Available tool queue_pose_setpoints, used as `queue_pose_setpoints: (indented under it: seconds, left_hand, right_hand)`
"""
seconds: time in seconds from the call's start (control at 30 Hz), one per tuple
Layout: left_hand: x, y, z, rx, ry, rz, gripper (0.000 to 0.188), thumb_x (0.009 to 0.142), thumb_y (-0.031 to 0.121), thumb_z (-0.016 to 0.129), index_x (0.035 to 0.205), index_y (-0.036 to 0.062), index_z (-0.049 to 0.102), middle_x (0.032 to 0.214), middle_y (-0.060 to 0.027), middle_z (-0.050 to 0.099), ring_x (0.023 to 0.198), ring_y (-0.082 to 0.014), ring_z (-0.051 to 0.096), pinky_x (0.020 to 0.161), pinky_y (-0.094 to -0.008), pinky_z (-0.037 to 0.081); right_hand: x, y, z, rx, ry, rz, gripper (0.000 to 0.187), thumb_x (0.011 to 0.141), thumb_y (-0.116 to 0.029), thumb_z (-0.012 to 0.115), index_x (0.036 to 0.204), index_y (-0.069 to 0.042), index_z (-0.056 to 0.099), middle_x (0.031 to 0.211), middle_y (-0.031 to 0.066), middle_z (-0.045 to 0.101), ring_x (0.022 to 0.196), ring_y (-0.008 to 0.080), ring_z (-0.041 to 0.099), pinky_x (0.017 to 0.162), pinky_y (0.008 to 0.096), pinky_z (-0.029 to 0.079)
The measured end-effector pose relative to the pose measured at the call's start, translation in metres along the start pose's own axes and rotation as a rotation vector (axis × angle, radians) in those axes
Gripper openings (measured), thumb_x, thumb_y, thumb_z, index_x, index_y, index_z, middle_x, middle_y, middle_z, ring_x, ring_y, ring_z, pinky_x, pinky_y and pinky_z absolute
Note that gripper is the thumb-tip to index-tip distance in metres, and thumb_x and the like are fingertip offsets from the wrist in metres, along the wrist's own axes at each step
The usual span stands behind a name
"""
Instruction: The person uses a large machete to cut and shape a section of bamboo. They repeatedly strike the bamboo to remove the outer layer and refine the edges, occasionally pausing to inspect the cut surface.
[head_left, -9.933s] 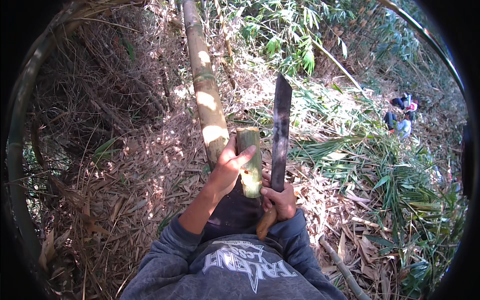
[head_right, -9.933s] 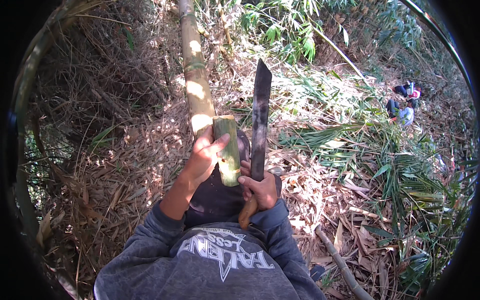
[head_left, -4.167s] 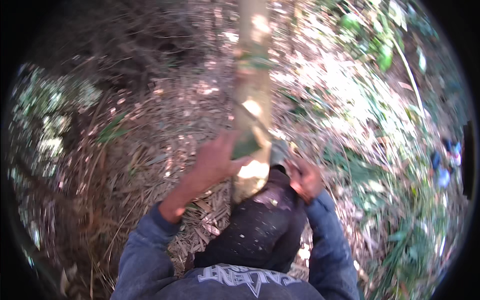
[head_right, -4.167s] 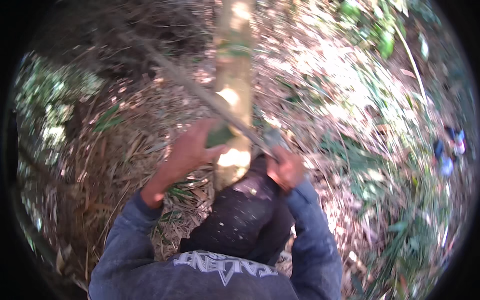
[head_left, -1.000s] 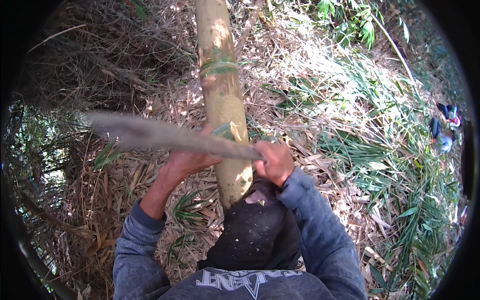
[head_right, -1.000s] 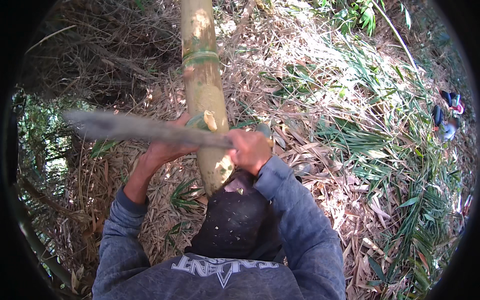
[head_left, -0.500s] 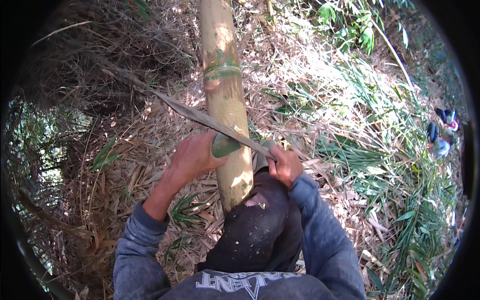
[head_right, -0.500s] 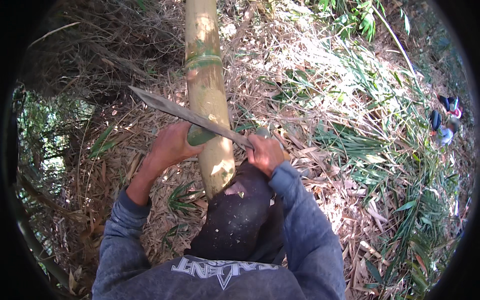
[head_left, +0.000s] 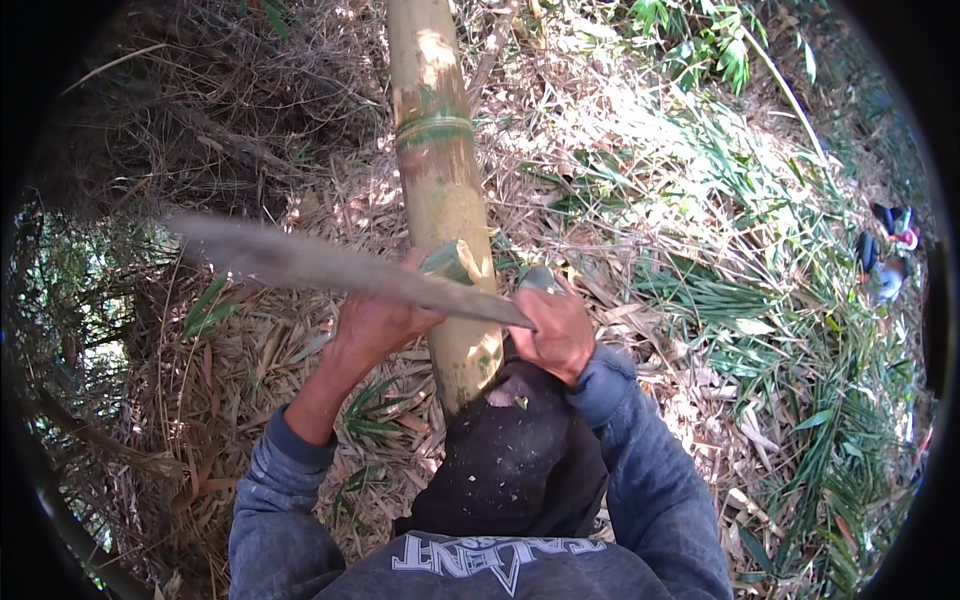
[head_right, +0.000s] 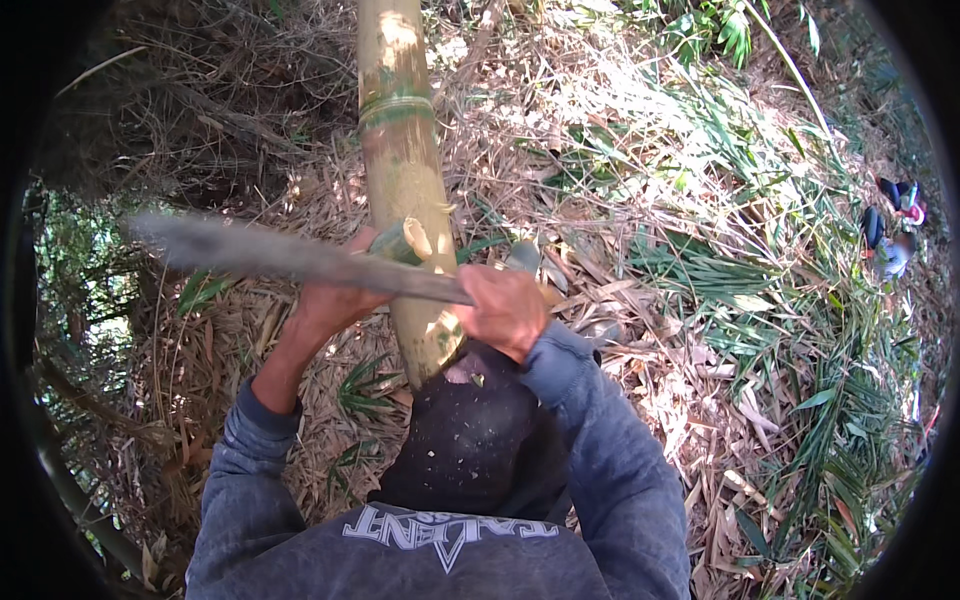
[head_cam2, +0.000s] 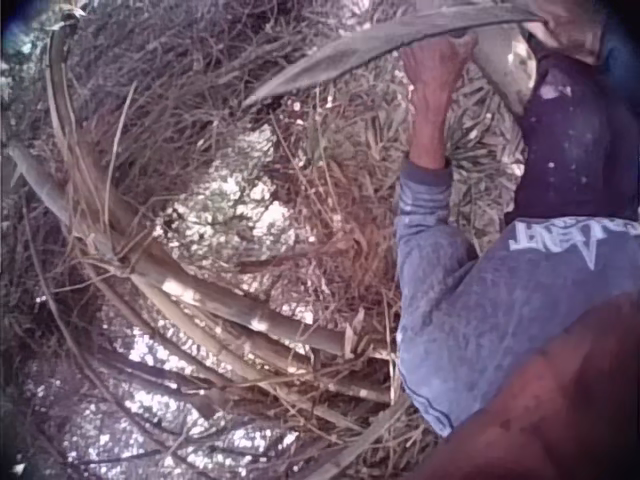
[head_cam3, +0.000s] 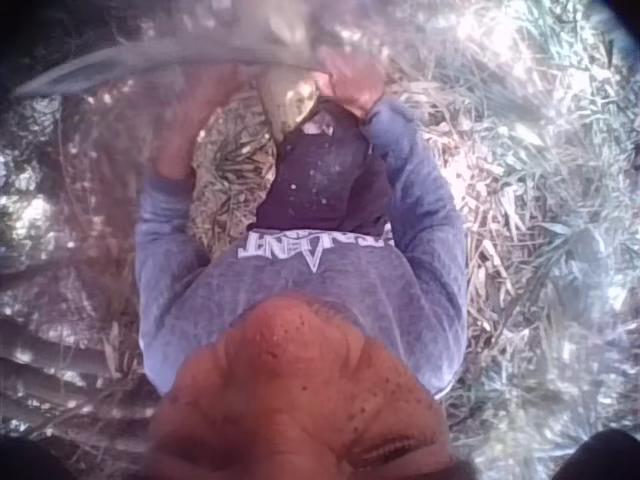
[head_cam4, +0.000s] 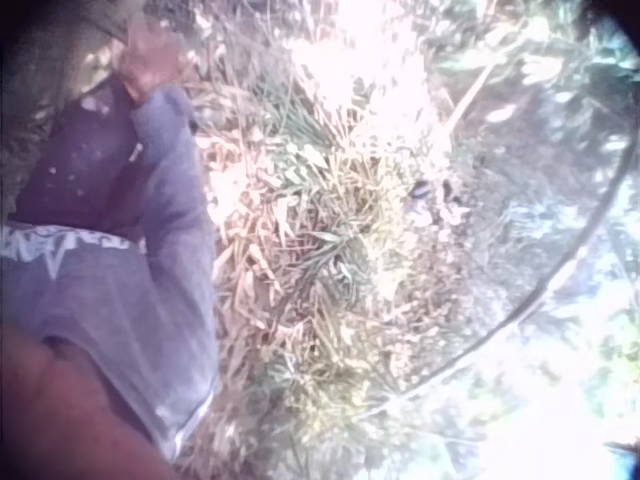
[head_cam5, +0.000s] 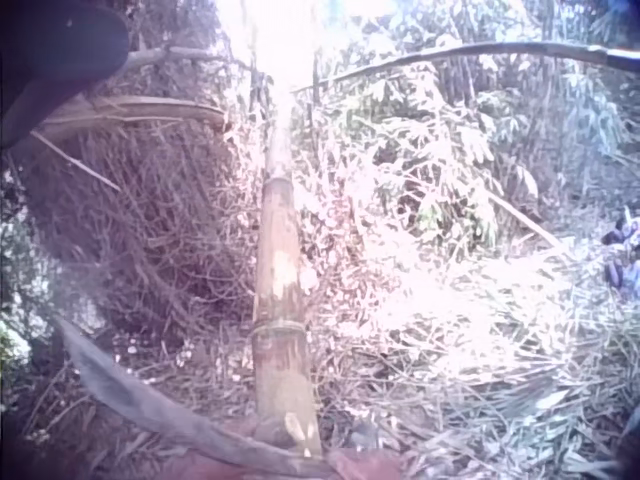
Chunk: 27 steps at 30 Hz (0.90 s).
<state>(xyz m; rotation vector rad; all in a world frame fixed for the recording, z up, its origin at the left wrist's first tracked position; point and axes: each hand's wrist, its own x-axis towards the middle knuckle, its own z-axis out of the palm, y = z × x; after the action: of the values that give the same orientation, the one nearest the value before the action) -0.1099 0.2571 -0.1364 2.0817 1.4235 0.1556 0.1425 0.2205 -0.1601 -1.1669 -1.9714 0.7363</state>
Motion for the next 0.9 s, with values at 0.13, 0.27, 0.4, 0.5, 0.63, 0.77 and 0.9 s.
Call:
queue_pose_setpoints:
  seconds: [0.13, 0.27, 0.4, 0.5, 0.63, 0.77, 0.9]
  left_hand:
    - [0.004, 0.035, -0.02, -0.101, 0.031, -0.048, 0.056, 0.072, 0.038, 0.074, 0.114, 0.0067, 0.056, 0.096, -0.0179, 0.065, 0.087, -0.0354, 0.065, 0.074, -0.0447, 0.052]
    - [0.004, 0.04, -0.018, 0.177, -0.039, -0.203, 0.053, 0.072, 0.035, 0.073, 0.112, 0.0043, 0.057, 0.097, -0.0181, 0.065, 0.089, -0.0359, 0.064, 0.074, -0.0452, 0.052]
    - [-0.001, 0.028, -0.008, 0.12, 0.082, -0.029, 0.054, 0.072, 0.033, 0.074, 0.114, 0.0048, 0.057, 0.097, -0.0184, 0.065, 0.09, -0.0355, 0.064, 0.075, -0.0446, 0.052]
    - [-0.003, 0.026, -0.009, 0.19, -0.021, -0.086, 0.052, 0.071, 0.029, 0.075, 0.114, 0.0042, 0.057, 0.098, -0.018, 0.064, 0.092, -0.0342, 0.063, 0.078, -0.0427, 0.05]
    - [0.008, 0.036, -0.017, 0.218, -0.199, -0.284, 0.052, 0.071, 0.023, 0.075, 0.116, 0.0044, 0.056, 0.102, -0.0165, 0.063, 0.097, -0.0324, 0.06, 0.082, -0.0403, 0.048]
    - [-0.002, -0.005, 0.001, 0.152, 0.141, 0.267, 0.056, 0.071, 0.029, 0.075, 0.117, 0.0054, 0.054, 0.103, -0.0171, 0.063, 0.095, -0.0342, 0.062, 0.079, -0.0423, 0.05]
    - [0.007, 0.042, -0.024, 0.126, -0.104, -0.142, 0.047, 0.076, 0.024, 0.07, 0.116, 0.0054, 0.051, 0.105, -0.02, 0.058, 0.095, -0.0368, 0.059, 0.078, -0.0435, 0.049]
  right_hand:
    - [0.006, 0.01, 0.007, 0.004, -0.042, 0.019, 0.017, 0.074, -0.012, 0.06, 0.09, -0.007, 0.058, 0.069, 0.0119, 0.058, 0.059, 0.0315, 0.059, 0.054, 0.042, 0.048]
    - [-0.034, 0.052, 0.005, -0.13, -0.104, 0.157, 0.015, 0.072, -0.009, 0.061, 0.085, -0.005, 0.055, 0.07, 0.0133, 0.057, 0.06, 0.034, 0.059, 0.054, 0.0427, 0.047]
    - [-0.034, 0.022, -0.009, -0.063, -0.074, 0.076, 0.015, 0.072, -0.007, 0.063, 0.084, -0.006, 0.054, 0.069, 0.0135, 0.056, 0.06, 0.0351, 0.059, 0.053, 0.0433, 0.047]
    - [-0.03, 0.02, -0.006, -0.109, -0.049, 0.059, 0.018, 0.07, -0.007, 0.064, 0.085, -0.006, 0.054, 0.069, 0.0128, 0.056, 0.061, 0.0347, 0.059, 0.053, 0.0426, 0.047]
    - [-0.009, 0.014, -0.003, -0.079, -0.074, 0.075, 0.022, 0.068, -0.009, 0.066, 0.087, -0.006, 0.055, 0.07, 0.0118, 0.056, 0.062, 0.0324, 0.06, 0.054, 0.0414, 0.048]
    - [0.022, -0.025, -0.008, 0.032, -0.059, -0.064, 0.018, 0.074, -0.014, 0.065, 0.089, -0.007, 0.057, 0.074, 0.0099, 0.058, 0.065, 0.0299, 0.061, 0.058, 0.0406, 0.049]
    - [-0.012, 0.046, 0.017, -0.067, -0.108, 0.248, 0.012, 0.077, -0.012, 0.063, 0.086, -0.007, 0.057, 0.07, 0.0116, 0.06, 0.061, 0.031, 0.061, 0.055, 0.0414, 0.049]
